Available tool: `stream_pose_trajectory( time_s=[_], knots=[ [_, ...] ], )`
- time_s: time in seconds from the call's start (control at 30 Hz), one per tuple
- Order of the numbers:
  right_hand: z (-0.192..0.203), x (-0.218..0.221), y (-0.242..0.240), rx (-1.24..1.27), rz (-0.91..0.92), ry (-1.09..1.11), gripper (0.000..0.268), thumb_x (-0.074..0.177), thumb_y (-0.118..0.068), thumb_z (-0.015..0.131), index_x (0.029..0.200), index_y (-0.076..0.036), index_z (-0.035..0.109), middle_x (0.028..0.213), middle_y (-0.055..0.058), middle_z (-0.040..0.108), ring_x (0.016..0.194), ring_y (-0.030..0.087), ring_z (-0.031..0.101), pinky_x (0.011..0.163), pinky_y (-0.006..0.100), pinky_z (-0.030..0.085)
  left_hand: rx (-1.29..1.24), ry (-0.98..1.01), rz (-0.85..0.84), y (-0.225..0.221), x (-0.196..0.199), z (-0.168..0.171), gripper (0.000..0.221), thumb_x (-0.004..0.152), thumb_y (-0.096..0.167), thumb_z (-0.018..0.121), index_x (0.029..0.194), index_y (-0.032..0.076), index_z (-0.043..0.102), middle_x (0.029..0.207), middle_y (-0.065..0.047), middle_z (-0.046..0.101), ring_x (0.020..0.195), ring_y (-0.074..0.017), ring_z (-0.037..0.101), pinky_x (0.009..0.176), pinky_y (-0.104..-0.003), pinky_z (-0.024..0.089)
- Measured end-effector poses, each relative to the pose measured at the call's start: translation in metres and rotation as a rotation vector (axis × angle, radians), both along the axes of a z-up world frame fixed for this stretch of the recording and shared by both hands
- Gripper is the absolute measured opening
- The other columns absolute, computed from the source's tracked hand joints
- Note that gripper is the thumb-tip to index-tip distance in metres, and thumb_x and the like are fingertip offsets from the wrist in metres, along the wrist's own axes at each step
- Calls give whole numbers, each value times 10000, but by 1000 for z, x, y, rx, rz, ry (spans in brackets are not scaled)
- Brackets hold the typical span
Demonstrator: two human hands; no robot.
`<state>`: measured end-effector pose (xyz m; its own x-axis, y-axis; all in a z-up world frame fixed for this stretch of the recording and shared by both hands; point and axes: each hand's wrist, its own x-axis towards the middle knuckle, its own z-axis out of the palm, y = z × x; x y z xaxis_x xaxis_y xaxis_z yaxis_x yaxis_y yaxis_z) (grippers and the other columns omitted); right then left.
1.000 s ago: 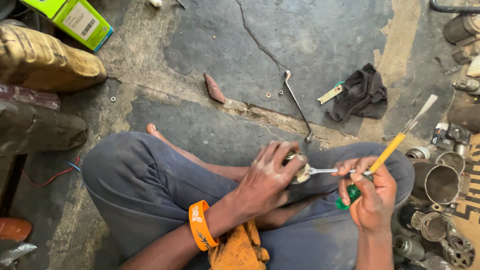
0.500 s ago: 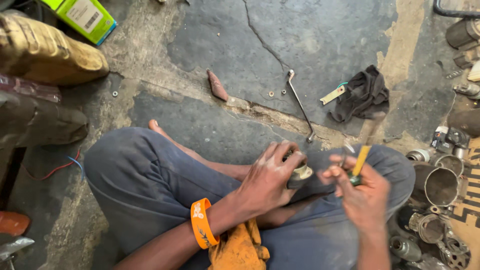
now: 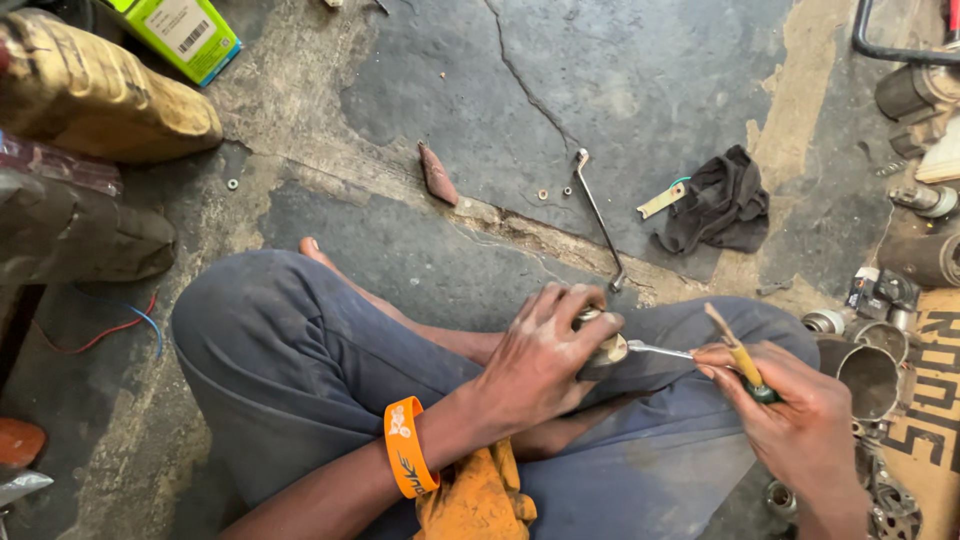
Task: The person sits on the floor and uses a screwdriver to scrape and clean the interior of a cylindrical metal part. They repeatedly rotate the part and apply the tool to the inner surface while working in a cluttered workshop.
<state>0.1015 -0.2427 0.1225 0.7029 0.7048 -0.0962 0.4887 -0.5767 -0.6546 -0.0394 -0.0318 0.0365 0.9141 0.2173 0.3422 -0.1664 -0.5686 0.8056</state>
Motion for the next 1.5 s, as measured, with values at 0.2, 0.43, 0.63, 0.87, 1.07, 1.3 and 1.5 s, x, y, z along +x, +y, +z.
stream_pose_trajectory(
  time_s=[0.2,0.43,0.63,0.87,1.07,1.3,1.5],
  knots=[
    [-24,12,-20,40,-39,155,176,847,68,694,1007,20,750,1037,97,770,968,167,721,873,285,564,23,-2,-86,2,-2,7,640,687,161,831,1273,67,592,1374,-178,530,1281,-387,522,1060,-525,453],
    [-21,33,-24,-117,-8,265,189,812,57,706,985,4,763,980,86,798,921,165,738,833,297,583,4,-3,-183,7,-3,14,617,734,242,851,1266,73,589,1364,-193,506,1293,-437,496,1024,-572,427],
    [-37,55,-24,-87,38,456,185,820,65,718,979,19,800,1003,112,807,930,185,719,832,313,566,13,-42,-189,2,-2,4,538,812,257,846,1278,132,607,1401,-194,499,1347,-442,477,1087,-580,427],
    [-23,38,-18,-140,-52,516,214,848,50,664,1010,20,800,1033,108,792,875,156,717,747,302,565,30,-8,-160,6,-2,1,566,766,240,851,1293,156,665,1358,-188,523,1246,-406,526,1021,-547,494],
    [3,33,-7,-216,13,467,215,853,-9,691,1035,-5,805,914,69,783,778,108,681,703,258,555,-68,6,-161,1,-2,0,441,823,227,842,1232,171,686,1303,-154,563,1144,-359,579,923,-471,547],
    [2,34,11,-191,-35,638,239,898,-87,644,1069,-1,787,853,53,801,636,98,542,559,259,466,-100,-7,-143,-4,-2,-8,452,865,272,811,1292,183,693,1245,-107,578,1114,-324,624,897,-441,560],
    [0,27,32,-172,-30,592,233,955,-149,624,1066,3,761,786,44,758,617,104,542,559,259,476,-277,76,-168,-1,2,-15,401,877,293,791,1240,147,702,1212,-74,641,1082,-281,682,925,-417,560]
  ],
)
